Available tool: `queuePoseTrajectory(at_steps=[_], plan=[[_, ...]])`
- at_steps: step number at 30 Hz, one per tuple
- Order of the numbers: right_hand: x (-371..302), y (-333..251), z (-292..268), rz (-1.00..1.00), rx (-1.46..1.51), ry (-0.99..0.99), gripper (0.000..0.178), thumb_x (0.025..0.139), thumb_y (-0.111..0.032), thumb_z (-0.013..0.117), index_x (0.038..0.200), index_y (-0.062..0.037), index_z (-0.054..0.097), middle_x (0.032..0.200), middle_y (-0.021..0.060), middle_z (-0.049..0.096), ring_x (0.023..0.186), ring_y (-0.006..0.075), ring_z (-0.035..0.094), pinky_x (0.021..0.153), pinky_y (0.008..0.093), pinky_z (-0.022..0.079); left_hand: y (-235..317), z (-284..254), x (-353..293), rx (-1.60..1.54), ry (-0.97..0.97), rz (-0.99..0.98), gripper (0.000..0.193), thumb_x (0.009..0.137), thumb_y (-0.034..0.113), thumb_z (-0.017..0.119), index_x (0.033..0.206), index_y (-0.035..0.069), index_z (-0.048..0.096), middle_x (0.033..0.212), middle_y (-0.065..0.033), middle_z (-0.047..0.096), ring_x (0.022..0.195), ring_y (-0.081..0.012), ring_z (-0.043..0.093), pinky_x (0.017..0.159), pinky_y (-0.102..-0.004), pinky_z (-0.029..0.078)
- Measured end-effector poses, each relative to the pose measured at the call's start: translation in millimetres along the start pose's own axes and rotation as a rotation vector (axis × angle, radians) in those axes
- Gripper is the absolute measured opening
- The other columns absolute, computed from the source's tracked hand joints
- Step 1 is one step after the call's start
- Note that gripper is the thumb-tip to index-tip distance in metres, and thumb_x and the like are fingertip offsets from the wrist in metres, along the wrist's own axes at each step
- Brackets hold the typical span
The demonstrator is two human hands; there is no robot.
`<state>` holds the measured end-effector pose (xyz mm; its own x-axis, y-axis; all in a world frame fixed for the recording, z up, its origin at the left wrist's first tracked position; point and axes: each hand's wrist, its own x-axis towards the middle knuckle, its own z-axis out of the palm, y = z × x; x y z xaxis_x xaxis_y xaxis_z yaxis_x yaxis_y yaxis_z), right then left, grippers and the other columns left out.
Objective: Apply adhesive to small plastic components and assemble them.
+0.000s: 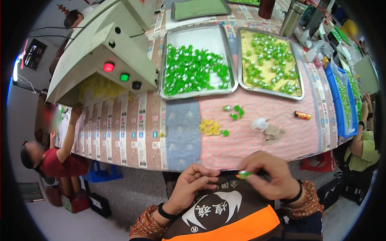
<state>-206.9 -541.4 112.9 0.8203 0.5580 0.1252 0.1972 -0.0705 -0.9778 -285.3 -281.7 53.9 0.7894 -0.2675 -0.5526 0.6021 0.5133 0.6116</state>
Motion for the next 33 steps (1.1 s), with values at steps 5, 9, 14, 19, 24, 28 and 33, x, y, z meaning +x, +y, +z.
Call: queuePoseTrajectory(at_steps=[5,9,14,19,24,28,33], plan=[[18.8,-6.6,-72.6,0.162,-0.059,0.441,0.009,0.089,0.004,0.058,0.096,-0.0002,0.060,0.097,0.0075,0.064,0.077,0.0090,0.058,0.070,0.0238,0.049,8.8,-10.6,8.9,0.082,0.139,0.066,0.011,0.099,0.005,0.054,0.110,0.004,0.053,0.114,-0.0172,0.066,0.102,-0.0222,0.068,0.086,-0.0374,0.061],[69.1,47.4,-145.7,0.109,-0.511,0.474,0.009,0.087,0.001,0.061,0.095,0.0000,0.058,0.086,0.0066,0.063,0.073,0.0136,0.059,0.065,0.0291,0.047,7.9,-20.9,15.7,0.078,0.195,0.080,0.011,0.101,0.008,0.053,0.111,0.004,0.053,0.109,-0.0141,0.067,0.092,-0.0204,0.071,0.082,-0.0355,0.062],[122.1,101.1,-188.5,0.159,-0.701,0.350,0.012,0.084,-0.003,0.063,0.096,-0.0002,0.060,0.079,0.0123,0.064,0.072,0.0240,0.062,0.066,0.0360,0.048,-1.5,-25.7,25.8,0.164,0.213,0.124,0.011,0.102,0.009,0.051,0.111,0.002,0.052,0.100,-0.0167,0.070,0.076,-0.0225,0.073,0.075,-0.0339,0.062],[160.8,116.0,-202.5,0.250,-0.825,0.155,0.009,0.083,-0.007,0.064,0.089,0.0000,0.064,0.081,0.0151,0.067,0.074,0.0285,0.064,0.067,0.0402,0.049,-3.3,-27.6,27.6,0.177,0.205,0.151,0.014,0.103,0.009,0.050,0.113,0.000,0.051,0.106,-0.0205,0.069,0.076,-0.0244,0.073,0.069,-0.0307,0.060],[195.5,129.8,-221.1,0.149,-0.960,0.305,0.014,0.079,-0.003,0.061,0.092,-0.0059,0.067,0.083,0.0130,0.067,0.079,0.0338,0.064,0.072,0.0428,0.050,1.2,-25.9,29.2,0.136,0.208,0.127,0.016,0.104,0.010,0.048,0.115,-0.002,0.051,0.104,-0.0228,0.070,0.070,-0.0259,0.073,0.066,-0.0310,0.060],[213.8,133.5,-215.7,0.044,-1.015,0.132,0.018,0.077,0.001,0.063,0.092,-0.0079,0.068,0.094,0.0113,0.064,0.096,0.0331,0.060,0.082,0.0424,0.049,-1.4,-28.2,29.5,0.137,0.222,0.141,0.018,0.105,0.011,0.047,0.116,-0.002,0.051,0.103,-0.0219,0.070,0.069,-0.0263,0.073,0.065,-0.0304,0.060],[216.0,141.2,-212.3,-0.011,-1.123,0.050,0.017,0.078,-0.001,0.064,0.094,-0.0064,0.066,0.095,0.0125,0.063,0.098,0.0340,0.058,0.083,0.0442,0.049,-1.5,-26.5,28.8,0.190,0.223,0.128,0.021,0.105,0.015,0.047,0.118,-0.001,0.051,0.097,-0.0193,0.070,0.066,-0.0258,0.072,0.064,-0.0327,0.061]])
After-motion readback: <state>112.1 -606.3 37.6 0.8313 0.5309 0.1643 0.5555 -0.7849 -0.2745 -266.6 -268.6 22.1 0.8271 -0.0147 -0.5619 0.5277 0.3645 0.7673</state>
